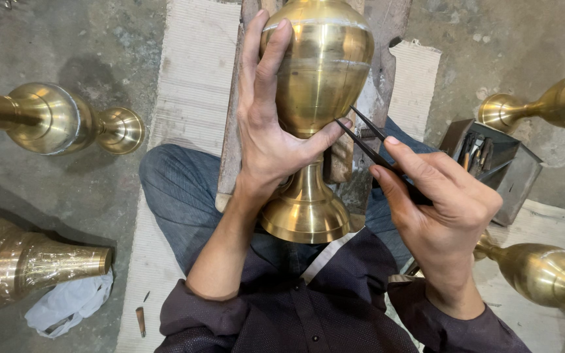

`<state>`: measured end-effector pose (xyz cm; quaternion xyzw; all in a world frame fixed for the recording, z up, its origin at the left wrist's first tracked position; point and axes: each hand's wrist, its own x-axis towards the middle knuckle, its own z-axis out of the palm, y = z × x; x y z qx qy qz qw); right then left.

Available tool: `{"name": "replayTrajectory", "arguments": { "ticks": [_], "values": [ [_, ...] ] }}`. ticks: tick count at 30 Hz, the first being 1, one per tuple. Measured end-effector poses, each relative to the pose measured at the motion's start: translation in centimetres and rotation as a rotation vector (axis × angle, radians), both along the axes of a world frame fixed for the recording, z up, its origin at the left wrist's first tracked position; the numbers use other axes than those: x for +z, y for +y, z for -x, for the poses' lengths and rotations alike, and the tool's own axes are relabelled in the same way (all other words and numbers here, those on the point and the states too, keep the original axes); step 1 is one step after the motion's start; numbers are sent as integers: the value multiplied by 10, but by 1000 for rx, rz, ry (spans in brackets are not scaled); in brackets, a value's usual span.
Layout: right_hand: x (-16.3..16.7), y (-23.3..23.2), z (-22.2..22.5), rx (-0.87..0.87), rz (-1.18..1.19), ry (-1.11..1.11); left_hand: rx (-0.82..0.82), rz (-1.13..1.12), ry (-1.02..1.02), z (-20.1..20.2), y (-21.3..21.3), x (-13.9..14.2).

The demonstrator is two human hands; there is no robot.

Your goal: The person sits on the workshop floor holding a brass vase steady against a wooden support and uses a small pointed hand tool to scribe and scrape a line around the vase's body, rotating the vase to work around it and switching to a wooden-handled tool to continue marking the surface.

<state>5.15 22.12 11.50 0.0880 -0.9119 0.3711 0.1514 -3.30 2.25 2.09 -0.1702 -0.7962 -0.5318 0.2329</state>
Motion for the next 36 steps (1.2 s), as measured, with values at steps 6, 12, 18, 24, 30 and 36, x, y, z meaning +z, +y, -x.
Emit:
{"name": "replayTrajectory", "arguments": {
  "ticks": [6,12,18,24,30,36],
  "values": [
    [-1,1,1,-8,-15,0,-4,-3,2,2,1,-2],
    [-2,1,0,-15,-36,16,-22,-15,-4,1,0,-2],
    [1,-2,0,-13,-140,70,-18,-4,4,0,0,-1],
    [23,-5,13,23,-323,110,-30,-14,-5,0,0,1],
    [54,-1,29,135,-584,129,-15,-10,-7,1,1,3],
    [64,-5,33,154,-645,131,20,20,14,3,1,3]
  ]
}}
